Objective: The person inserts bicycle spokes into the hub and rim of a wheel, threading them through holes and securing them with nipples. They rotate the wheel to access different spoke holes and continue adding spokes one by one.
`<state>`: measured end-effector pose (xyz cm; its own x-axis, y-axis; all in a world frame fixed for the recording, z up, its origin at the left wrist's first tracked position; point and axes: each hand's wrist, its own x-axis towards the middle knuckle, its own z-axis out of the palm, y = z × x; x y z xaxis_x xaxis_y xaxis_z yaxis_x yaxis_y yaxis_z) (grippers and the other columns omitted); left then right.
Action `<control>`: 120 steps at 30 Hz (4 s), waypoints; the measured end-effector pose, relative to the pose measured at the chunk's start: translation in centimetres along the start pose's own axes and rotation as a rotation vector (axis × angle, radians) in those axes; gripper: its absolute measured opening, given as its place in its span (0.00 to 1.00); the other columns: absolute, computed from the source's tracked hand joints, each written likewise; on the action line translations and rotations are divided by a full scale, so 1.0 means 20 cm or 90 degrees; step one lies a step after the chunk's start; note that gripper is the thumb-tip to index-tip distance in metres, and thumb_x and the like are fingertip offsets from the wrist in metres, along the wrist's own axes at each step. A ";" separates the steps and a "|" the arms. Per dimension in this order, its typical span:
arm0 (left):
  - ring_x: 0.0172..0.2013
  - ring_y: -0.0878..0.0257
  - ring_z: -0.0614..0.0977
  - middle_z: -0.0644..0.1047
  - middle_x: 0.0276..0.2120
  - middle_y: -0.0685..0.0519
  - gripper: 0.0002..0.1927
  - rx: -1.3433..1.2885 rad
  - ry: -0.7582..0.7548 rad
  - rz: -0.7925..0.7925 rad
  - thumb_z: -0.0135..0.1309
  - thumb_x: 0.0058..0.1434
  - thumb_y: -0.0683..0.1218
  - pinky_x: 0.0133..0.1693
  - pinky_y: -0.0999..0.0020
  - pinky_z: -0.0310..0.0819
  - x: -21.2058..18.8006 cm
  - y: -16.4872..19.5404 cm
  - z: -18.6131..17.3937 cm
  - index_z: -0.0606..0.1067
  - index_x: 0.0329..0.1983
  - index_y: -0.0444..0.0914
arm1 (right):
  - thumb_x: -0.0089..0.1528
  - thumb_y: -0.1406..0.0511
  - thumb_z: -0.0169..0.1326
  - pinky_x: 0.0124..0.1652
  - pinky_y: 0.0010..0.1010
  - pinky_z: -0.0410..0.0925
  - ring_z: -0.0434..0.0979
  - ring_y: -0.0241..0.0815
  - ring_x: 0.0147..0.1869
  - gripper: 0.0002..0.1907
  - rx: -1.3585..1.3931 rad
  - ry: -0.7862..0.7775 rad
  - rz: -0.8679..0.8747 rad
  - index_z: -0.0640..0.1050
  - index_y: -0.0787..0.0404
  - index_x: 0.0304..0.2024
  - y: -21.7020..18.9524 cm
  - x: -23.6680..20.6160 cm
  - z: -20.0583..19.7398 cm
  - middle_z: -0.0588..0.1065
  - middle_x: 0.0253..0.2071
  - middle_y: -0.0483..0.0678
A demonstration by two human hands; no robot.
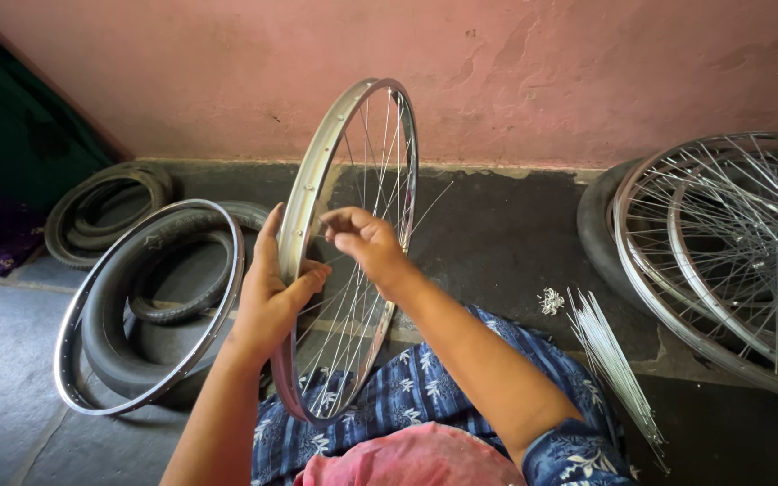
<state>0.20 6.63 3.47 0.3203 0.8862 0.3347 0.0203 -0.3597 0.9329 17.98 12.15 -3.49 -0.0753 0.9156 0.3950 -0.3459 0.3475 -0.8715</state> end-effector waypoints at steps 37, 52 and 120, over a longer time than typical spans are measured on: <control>0.47 0.65 0.77 0.75 0.46 0.52 0.26 0.009 0.126 0.074 0.50 0.51 0.33 0.51 0.70 0.72 -0.28 -0.20 0.36 0.68 0.57 0.32 | 0.69 0.68 0.59 0.47 0.28 0.73 0.79 0.36 0.44 0.09 0.071 -0.057 0.048 0.81 0.68 0.49 0.18 -0.32 -0.09 0.80 0.40 0.46; 0.50 0.61 0.76 0.74 0.52 0.44 0.22 -0.098 0.023 -0.010 0.46 0.46 0.30 0.55 0.65 0.70 -0.28 -0.25 0.18 0.68 0.47 0.32 | 0.58 0.68 0.61 0.55 0.42 0.71 0.79 0.53 0.57 0.17 -0.764 0.449 0.286 0.80 0.60 0.51 0.71 -0.84 -1.56 0.80 0.51 0.55; 0.44 0.66 0.76 0.74 0.40 0.56 0.07 -0.236 -0.281 0.085 0.58 0.64 0.42 0.46 0.67 0.74 0.05 -0.63 0.56 0.81 0.36 0.31 | 0.64 0.71 0.62 0.44 0.25 0.69 0.74 0.35 0.43 0.02 -0.095 -0.152 0.093 0.83 0.63 0.39 -0.12 -1.15 -0.24 0.74 0.38 0.44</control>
<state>10.84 8.79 -9.47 0.6623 0.6068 0.4396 -0.3544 -0.2633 0.8973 24.92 -8.73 -11.87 -0.3370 0.8910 0.3042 -0.1758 0.2578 -0.9501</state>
